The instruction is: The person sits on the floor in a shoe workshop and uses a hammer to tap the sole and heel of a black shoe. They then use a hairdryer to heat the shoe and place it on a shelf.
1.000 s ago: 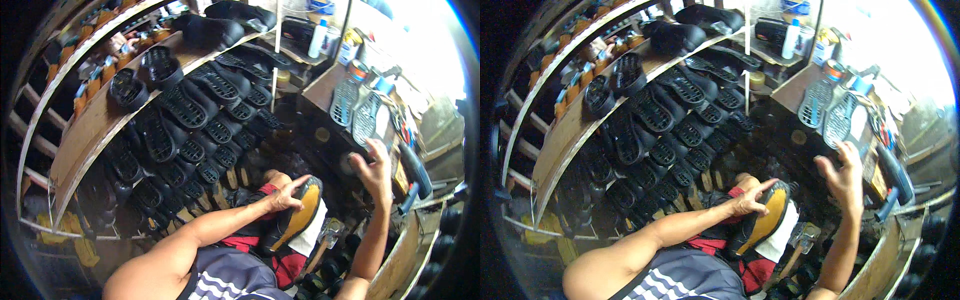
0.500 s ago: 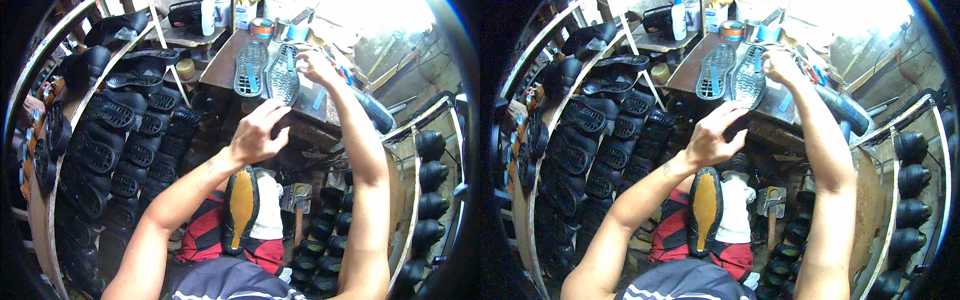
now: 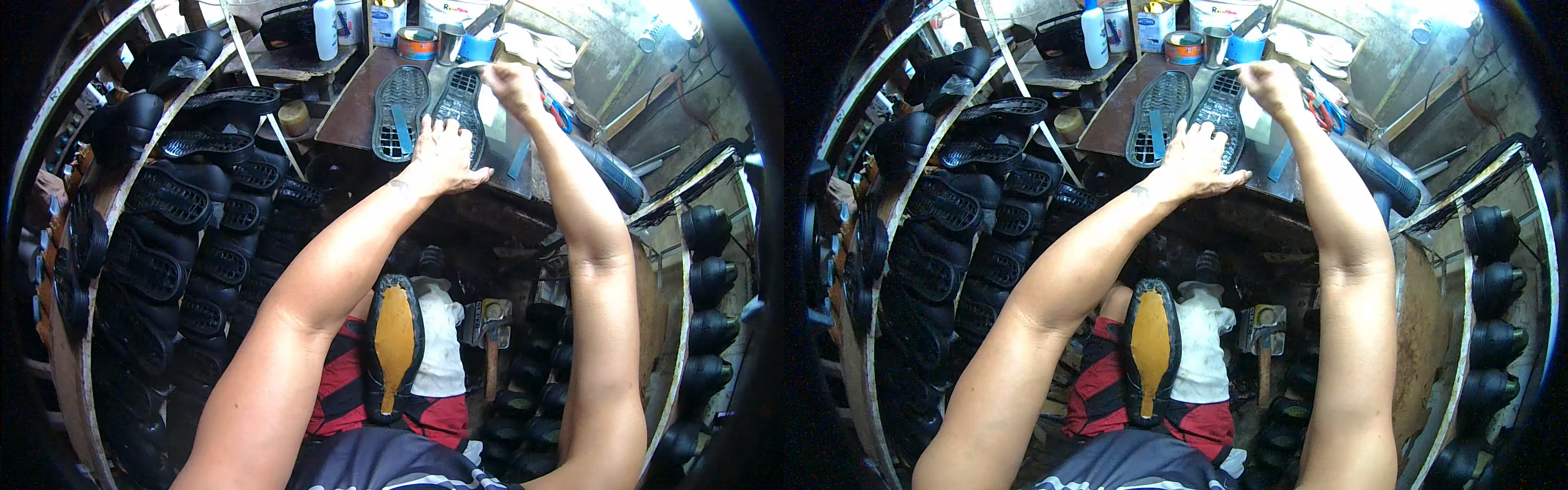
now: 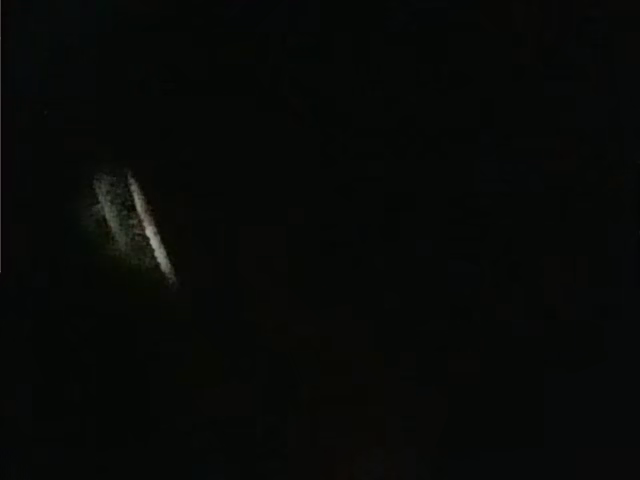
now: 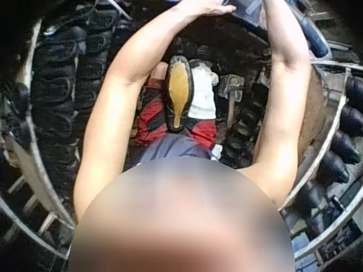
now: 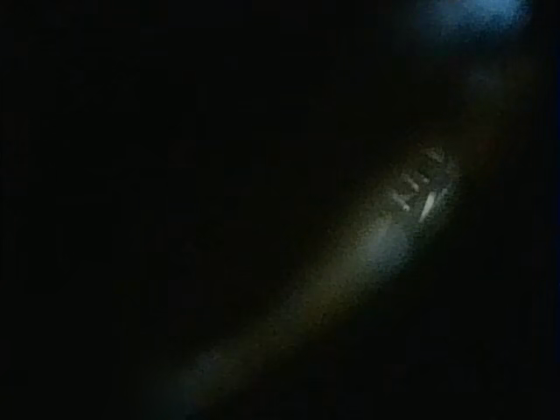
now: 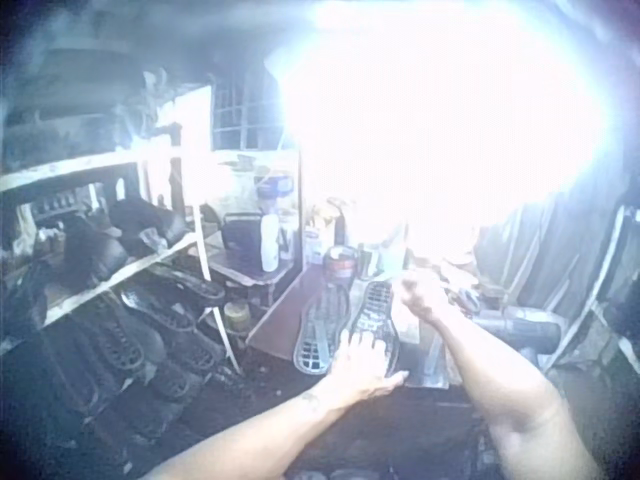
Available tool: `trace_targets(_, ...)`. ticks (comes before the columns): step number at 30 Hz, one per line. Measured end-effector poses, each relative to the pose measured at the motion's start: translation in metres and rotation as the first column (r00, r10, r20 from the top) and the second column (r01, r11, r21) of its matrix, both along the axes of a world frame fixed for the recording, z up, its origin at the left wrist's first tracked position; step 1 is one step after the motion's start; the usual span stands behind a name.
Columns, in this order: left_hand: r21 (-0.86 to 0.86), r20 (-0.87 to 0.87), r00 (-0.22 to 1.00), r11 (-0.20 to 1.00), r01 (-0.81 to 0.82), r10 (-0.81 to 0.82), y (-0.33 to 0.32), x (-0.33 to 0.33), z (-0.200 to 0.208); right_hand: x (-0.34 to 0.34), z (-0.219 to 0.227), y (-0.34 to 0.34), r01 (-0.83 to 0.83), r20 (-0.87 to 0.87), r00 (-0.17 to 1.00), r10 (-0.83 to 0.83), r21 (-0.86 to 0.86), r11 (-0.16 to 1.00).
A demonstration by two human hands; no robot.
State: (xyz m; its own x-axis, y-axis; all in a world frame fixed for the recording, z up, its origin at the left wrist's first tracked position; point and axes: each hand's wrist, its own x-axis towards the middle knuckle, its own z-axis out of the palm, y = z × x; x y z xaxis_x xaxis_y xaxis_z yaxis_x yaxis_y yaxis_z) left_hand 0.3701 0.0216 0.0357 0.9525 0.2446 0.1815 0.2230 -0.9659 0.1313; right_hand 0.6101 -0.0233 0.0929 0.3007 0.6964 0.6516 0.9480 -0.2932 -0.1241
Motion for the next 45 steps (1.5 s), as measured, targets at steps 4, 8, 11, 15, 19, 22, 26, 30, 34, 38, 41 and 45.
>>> trace_targets(4, 0.045, -0.018, 1.000, 0.999, -0.011, 0.012, 0.001, 0.002, 0.016, -0.016, 0.049, -0.014, 0.138, -0.518, 0.837, 0.177, 0.512, 0.848)
trace_targets(8, 0.082, 0.147, 0.983, 0.992, 0.095, -0.106, -0.003, -0.022, 0.019, -0.077, 0.081, -0.072, -0.119, -0.526, 0.673, 0.520, 0.616, 0.778)
trace_targets(11, 0.119, 0.623, 0.723, 0.950, 0.290, -0.299, -0.026, -0.089, -0.011, -0.142, 0.059, -0.155, -0.163, -0.648, 0.432, 0.627, 0.628, 0.761)
trace_targets(15, -0.347, 0.663, 0.738, 0.925, 0.154, 0.126, -0.058, -0.231, -0.079, -0.236, 0.007, -0.236, -0.195, -0.855, 0.062, 0.514, 0.495, 0.847)
trace_targets(19, -0.626, 0.446, 0.822, 0.780, 0.005, 0.353, -0.096, -0.323, -0.118, -0.345, -0.071, -0.252, -0.142, -0.993, -0.025, 0.119, 0.122, 0.982)
trace_targets(22, -0.674, 0.262, 0.901, 0.734, -0.084, 0.345, -0.118, -0.349, -0.128, -0.402, -0.108, -0.250, -0.069, -0.984, -0.120, 0.134, 0.143, 0.987)
trace_targets(26, -0.660, 0.232, 0.911, 0.743, -0.111, 0.341, -0.130, -0.355, -0.141, -0.434, -0.129, -0.248, -0.041, -0.983, -0.008, 0.184, 0.184, 0.982)
trace_targets(30, -0.634, 0.253, 0.915, 0.768, -0.089, 0.315, -0.127, -0.356, -0.152, -0.443, -0.138, -0.249, -0.061, -0.989, 0.046, 0.141, 0.138, 0.989)
trace_targets(34, -0.630, 0.270, 0.912, 0.773, -0.076, 0.310, -0.125, -0.356, -0.153, -0.446, -0.144, -0.250, -0.067, -0.993, 0.079, 0.087, 0.082, 0.994)
trace_targets(38, -0.631, 0.266, 0.909, 0.771, -0.086, 0.319, -0.127, -0.355, -0.151, -0.448, -0.147, -0.249, -0.068, -0.994, 0.081, 0.067, 0.062, 0.996)
trace_targets(41, -0.636, 0.251, 0.911, 0.766, -0.100, 0.327, -0.128, -0.355, -0.151, -0.451, -0.149, -0.248, -0.069, -0.991, 0.111, 0.079, 0.072, 0.995)
trace_targets(45, -0.641, 0.233, 0.915, 0.760, -0.109, 0.328, -0.128, -0.356, -0.151, -0.455, -0.155, -0.250, -0.053, -0.983, 0.137, 0.118, 0.112, 0.992)
